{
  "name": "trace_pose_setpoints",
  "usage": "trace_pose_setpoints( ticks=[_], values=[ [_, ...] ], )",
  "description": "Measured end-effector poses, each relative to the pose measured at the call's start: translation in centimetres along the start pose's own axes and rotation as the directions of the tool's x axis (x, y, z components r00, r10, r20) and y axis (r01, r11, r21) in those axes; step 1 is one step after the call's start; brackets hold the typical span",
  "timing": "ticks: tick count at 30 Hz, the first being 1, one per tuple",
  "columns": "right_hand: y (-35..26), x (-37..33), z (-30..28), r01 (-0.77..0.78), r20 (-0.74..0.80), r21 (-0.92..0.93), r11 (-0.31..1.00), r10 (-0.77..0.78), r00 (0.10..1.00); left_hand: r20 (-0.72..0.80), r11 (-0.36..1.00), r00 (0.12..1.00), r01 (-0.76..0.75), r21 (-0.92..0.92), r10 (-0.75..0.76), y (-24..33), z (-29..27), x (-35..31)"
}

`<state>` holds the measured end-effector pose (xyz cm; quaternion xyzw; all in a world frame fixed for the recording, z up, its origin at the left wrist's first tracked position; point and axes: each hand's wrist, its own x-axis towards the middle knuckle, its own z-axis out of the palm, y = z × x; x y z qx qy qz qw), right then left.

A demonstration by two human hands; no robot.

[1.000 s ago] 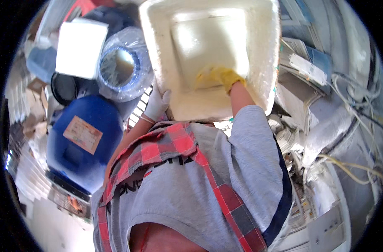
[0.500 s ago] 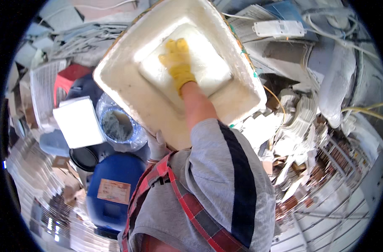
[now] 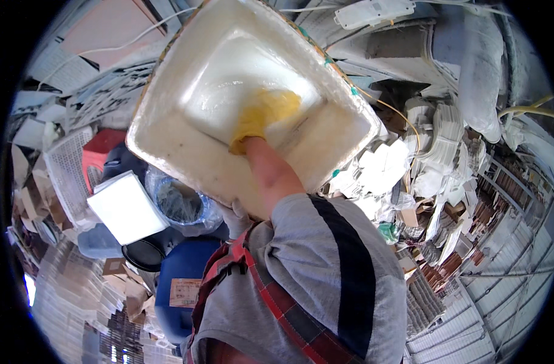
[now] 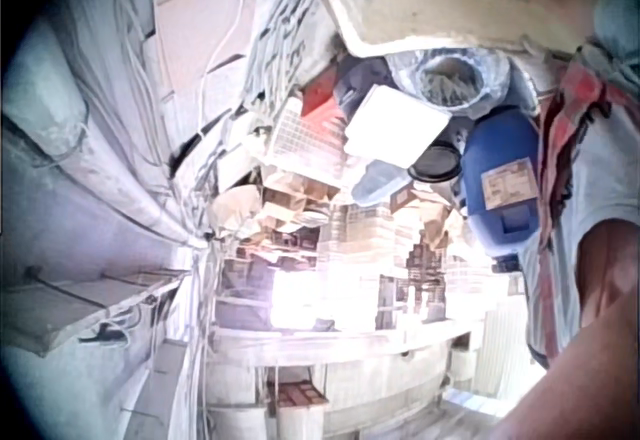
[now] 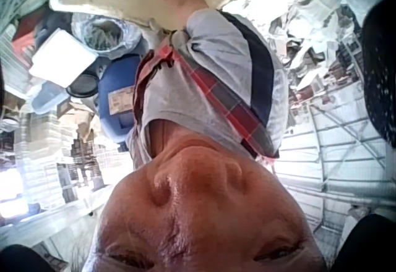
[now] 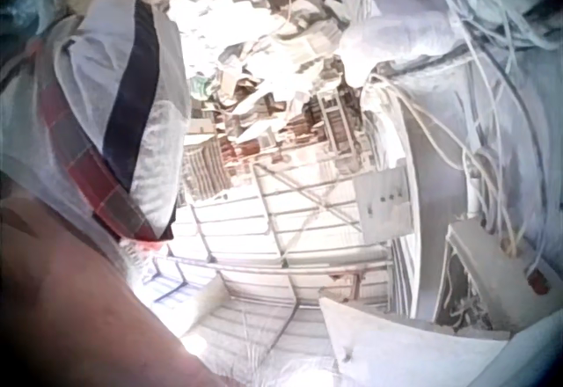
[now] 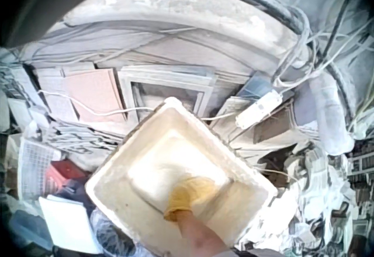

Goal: The person scrubs the inside of a white styrofoam container with a yellow sponge. They repeatedly dip the sponge into a nearby container of liquid and continue scrubbing the interior surfaces.

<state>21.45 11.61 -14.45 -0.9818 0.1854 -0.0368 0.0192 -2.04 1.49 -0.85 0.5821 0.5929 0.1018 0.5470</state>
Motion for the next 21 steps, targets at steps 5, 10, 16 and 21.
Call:
trace_pose_setpoints(
  ticks=[5, 10, 16, 21],
  values=[
    [-4.4, 2.8, -1.0, 0.575, 0.189, -0.020, 0.818, -0.561, 0.806, 0.054, 0.998, 0.998, -0.009, -0.064, 0.012, 0.8, -0.5, 0.3],
    [-0.9, 10.4, -1.8, 0.732, -0.106, 0.357, 0.580, -0.754, 0.649, 0.077, 0.991, 0.996, -0.037, -0.131, 0.047, 0.6, -0.5, -0.1],
    [-0.7, 9.2, -0.6, 0.356, -0.057, 0.299, 0.885, -0.356, 0.933, 0.047, 0.988, 0.993, -0.106, -0.116, 0.112, 0.6, -0.1, 0.8],
    [-10.0, 8.5, -4.8, 0.848, 0.170, 0.197, 0.492, -0.869, 0.465, 0.054, 1.000, 0.999, -0.010, -0.013, 0.011, -1.1, -0.5, 0.1]
  ],
)
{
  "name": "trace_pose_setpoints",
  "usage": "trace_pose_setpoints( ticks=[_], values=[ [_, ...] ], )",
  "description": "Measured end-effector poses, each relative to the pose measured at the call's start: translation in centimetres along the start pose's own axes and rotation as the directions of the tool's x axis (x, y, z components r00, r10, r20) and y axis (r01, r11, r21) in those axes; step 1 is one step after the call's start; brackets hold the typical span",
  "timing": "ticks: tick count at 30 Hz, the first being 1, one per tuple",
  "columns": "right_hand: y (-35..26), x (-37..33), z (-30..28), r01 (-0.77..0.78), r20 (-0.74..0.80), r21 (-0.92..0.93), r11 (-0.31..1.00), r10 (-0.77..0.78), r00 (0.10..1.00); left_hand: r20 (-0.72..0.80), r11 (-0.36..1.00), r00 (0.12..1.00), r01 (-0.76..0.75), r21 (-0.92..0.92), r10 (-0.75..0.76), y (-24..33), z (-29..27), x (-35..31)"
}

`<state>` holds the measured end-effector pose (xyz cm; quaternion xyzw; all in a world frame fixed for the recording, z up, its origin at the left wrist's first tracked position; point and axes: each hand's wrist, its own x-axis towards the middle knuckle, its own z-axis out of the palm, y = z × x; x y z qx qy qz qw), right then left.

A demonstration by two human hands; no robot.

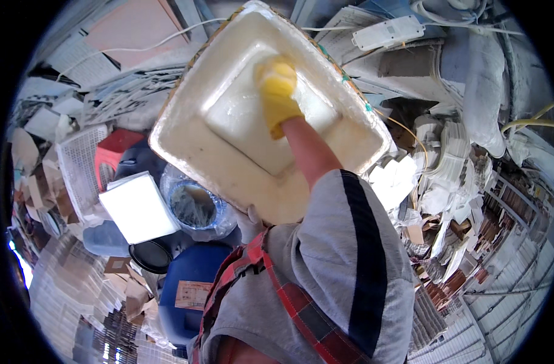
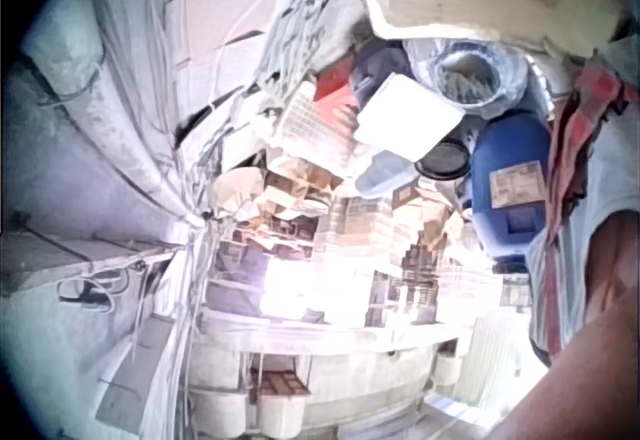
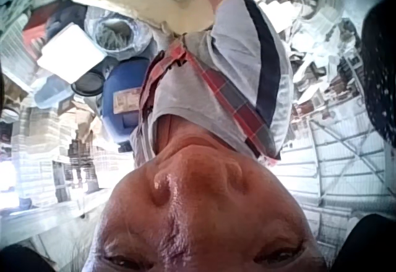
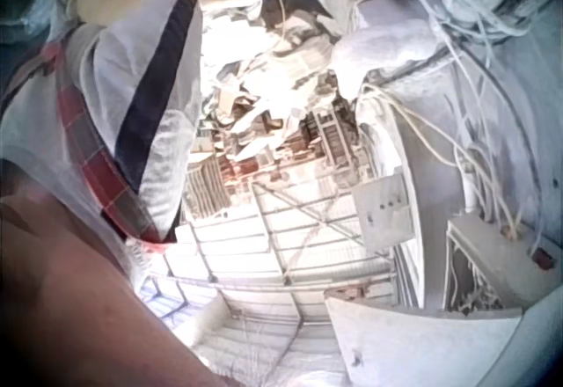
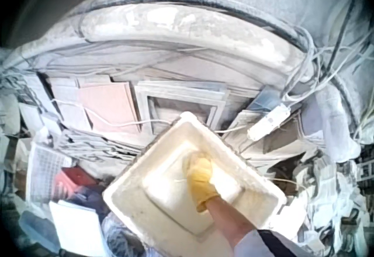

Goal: The person scrubs the inside of a white styrofoam container with a yellow sponge. They repeatedly dip the sponge into a nearby container of liquid and continue scrubbing the interior surfaces.

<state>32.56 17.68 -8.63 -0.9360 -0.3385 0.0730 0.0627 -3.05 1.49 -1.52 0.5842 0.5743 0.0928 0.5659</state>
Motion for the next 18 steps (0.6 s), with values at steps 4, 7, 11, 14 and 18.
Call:
trace_pose_setpoints(
  ticks=[4, 7, 11, 14, 18],
  values=[
    [1.0, 8.6, 3.2, 0.489, 0.297, -0.160, 0.858, -0.431, 0.852, 0.018, 0.992, 0.996, 0.091, -0.082, -0.090, 3.0, -0.3, 0.0],
    [4.7, 6.3, 6.3, 0.107, 0.166, 0.252, 0.962, -0.152, 0.974, 0.013, 0.997, 1.000, 0.015, -0.079, -0.015, 1.6, -0.3, 0.2],
    [7.4, -1.3, 3.3, 0.074, 0.000, 0.254, 0.964, -0.077, 0.997, -0.009, 0.991, 0.997, -0.071, -0.116, 0.071, 1.5, -0.1, 0.3],
    [9.0, -5.6, 1.0, -0.154, 0.071, 0.275, 0.949, 0.140, 0.988, -0.022, 0.987, 0.994, -0.112, -0.117, 0.110, 2.3, 0.0, 0.6],
    [8.0, -9.7, 2.3, -0.411, 0.030, 0.765, 0.495, 0.611, 0.791, -0.046, 0.988, 0.993, -0.114, -0.107, 0.110, 3.4, 0.2, 0.7]
  ],
)
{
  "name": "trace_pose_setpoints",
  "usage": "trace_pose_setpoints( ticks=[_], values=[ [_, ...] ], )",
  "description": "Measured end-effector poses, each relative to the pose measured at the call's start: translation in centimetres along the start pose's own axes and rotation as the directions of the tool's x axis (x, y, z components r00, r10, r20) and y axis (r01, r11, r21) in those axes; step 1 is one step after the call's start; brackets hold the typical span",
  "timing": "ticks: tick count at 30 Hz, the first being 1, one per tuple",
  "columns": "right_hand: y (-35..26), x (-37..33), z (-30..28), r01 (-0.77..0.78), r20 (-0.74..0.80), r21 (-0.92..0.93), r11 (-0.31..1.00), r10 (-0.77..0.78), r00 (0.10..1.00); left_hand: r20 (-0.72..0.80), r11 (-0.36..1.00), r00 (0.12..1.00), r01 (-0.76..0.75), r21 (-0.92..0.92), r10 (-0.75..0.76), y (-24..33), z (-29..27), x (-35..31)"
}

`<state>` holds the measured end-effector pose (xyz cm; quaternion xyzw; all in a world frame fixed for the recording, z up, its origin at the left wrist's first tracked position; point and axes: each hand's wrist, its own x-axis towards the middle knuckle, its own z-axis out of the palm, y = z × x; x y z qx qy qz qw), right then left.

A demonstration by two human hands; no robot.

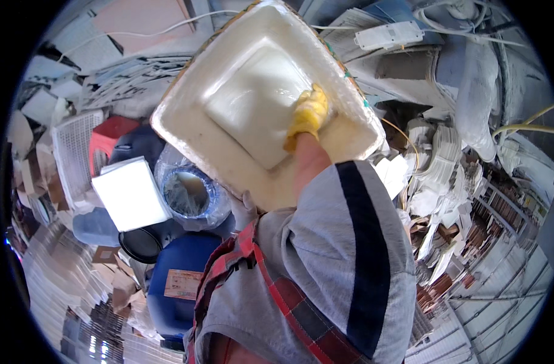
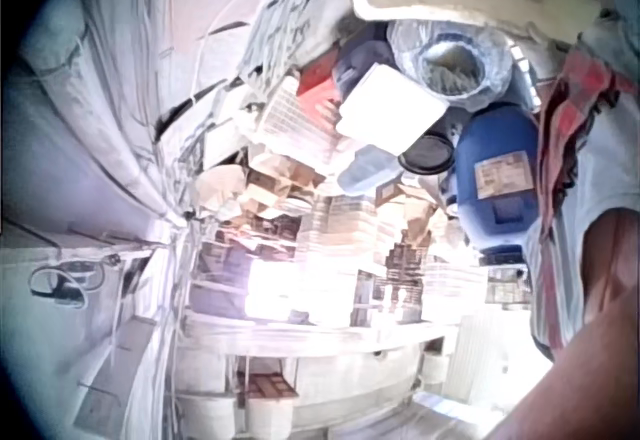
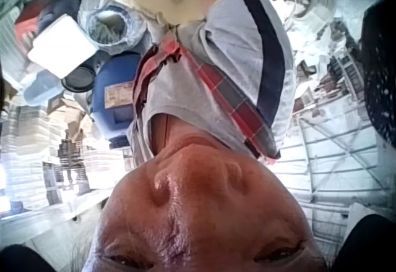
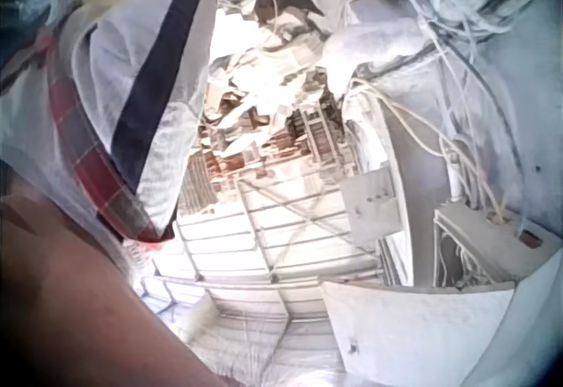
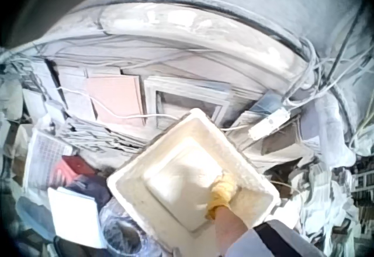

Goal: The person scrubs the inside of a white styrofoam container with a yellow sponge. They repeatedly dip the sponge into a nearby container of liquid and continue scrubbing the interior surfaces.

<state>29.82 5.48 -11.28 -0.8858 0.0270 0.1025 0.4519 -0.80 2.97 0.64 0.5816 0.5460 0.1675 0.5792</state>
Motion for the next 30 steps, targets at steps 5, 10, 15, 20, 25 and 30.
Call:
trace_pose_setpoints(
  ticks=[5, 10, 15, 20, 25, 30],
  values=[
    [-1.8, -6.0, 8.4, 0.083, -0.002, -0.947, 0.312, -0.262, 0.965, -0.005, 0.999, 1.000, 0.016, 0.034, -0.016, -0.7, 0.0, -0.3],
    [-3.2, -5.3, 16.2, 0.821, 0.585, -0.458, 0.339, -0.580, 0.566, 0.012, 0.999, 1.000, 0.007, 0.054, -0.008, 0.2, -0.3, -0.1],
    [-3.5, -2.2, 14.1, 0.954, 0.662, -0.108, 0.279, -0.696, 0.279, 0.030, 0.986, 0.986, 0.167, -0.014, -0.167, 0.9, -0.7, -0.1],
    [-4.1, 0.2, 11.4, 0.850, 0.315, -0.448, 0.277, -0.841, 0.440, 0.032, 0.992, 0.994, 0.106, -0.074, -0.104, -0.1, -0.4, -0.2],
    [-3.3, -8.6, 11.3, 0.979, 0.712, 0.051, 0.200, -0.694, 0.105, 0.078, 0.987, 0.984, 0.160, -0.009, -0.159, 0.7, -0.9, -0.1],
    [1.6, -8.6, 3.5, 0.818, 0.841, 0.505, 0.275, -0.368, -0.396, 0.034, 0.996, 0.996, 0.084, 0.042, -0.085, -0.4, -0.7, -0.3]
  ],
)
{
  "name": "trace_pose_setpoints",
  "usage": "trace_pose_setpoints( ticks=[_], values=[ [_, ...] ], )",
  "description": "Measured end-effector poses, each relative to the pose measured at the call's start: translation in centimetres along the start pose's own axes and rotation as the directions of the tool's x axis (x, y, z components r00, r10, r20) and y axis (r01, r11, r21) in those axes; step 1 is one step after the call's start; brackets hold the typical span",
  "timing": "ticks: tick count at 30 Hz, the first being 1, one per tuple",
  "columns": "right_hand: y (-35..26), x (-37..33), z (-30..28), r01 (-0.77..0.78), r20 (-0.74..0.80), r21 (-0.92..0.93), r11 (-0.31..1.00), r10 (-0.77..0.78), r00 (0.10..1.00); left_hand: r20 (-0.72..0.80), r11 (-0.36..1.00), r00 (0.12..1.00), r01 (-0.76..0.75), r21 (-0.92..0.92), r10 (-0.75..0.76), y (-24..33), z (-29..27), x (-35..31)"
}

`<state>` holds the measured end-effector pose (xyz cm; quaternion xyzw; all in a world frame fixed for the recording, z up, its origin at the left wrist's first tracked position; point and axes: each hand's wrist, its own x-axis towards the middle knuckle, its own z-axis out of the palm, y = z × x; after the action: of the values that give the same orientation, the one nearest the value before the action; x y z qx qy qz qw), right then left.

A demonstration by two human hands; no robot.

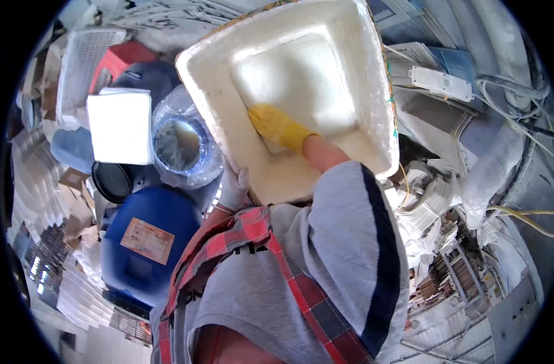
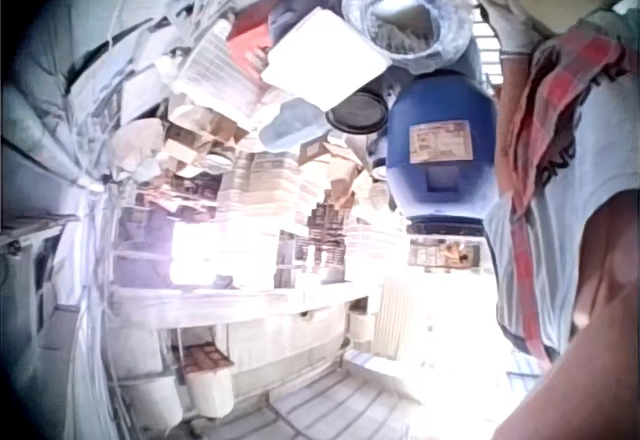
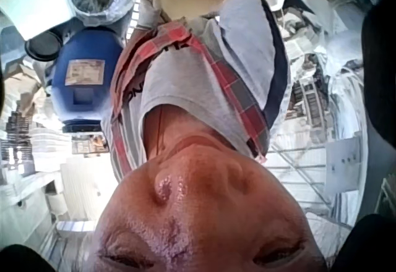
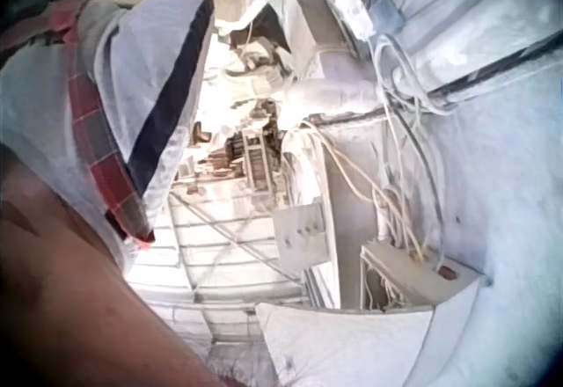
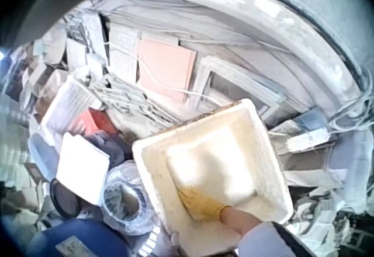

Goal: The person scrubs the inside of a white styrofoam container with a yellow sponge. They repeatedly dip the sponge into a nearby container of liquid and continue scrubbing the interior surfaces.

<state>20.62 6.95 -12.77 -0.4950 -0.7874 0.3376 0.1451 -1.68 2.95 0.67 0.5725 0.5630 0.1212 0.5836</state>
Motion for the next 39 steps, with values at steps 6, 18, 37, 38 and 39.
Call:
trace_pose_setpoints(
  ticks=[6, 18, 37, 38, 39],
  values=[
    [4.7, -6.5, -0.9, -0.240, 0.572, 0.504, 0.830, -0.112, 0.813, 0.000, 1.000, 1.000, 0.002, 0.012, -0.002, 0.3, 0.0, 0.4],
    [0.3, -1.1, 0.5, -0.020, 0.382, 0.539, 0.842, -0.223, 0.897, -0.017, 0.995, 0.999, 0.042, -0.087, -0.043, 1.5, -0.3, 0.2],
    [7.4, 3.0, -12.6, -0.261, 0.350, -0.283, 0.923, 0.352, 0.868, -0.038, 0.995, 0.999, 0.024, -0.093, -0.028, 0.8, 0.3, 0.2],
    [6.7, 2.0, -11.5, -0.270, 0.229, -0.316, 0.909, 0.350, 0.909, -0.090, 0.989, 0.986, -0.142, -0.041, 0.138, -0.4, 0.6, 0.6],
    [6.4, 2.6, -9.6, -0.221, 0.162, -0.327, 0.919, 0.285, 0.945, -0.119, 0.987, 0.983, -0.147, -0.061, 0.139, -0.8, 0.7, 0.3]
  ],
)
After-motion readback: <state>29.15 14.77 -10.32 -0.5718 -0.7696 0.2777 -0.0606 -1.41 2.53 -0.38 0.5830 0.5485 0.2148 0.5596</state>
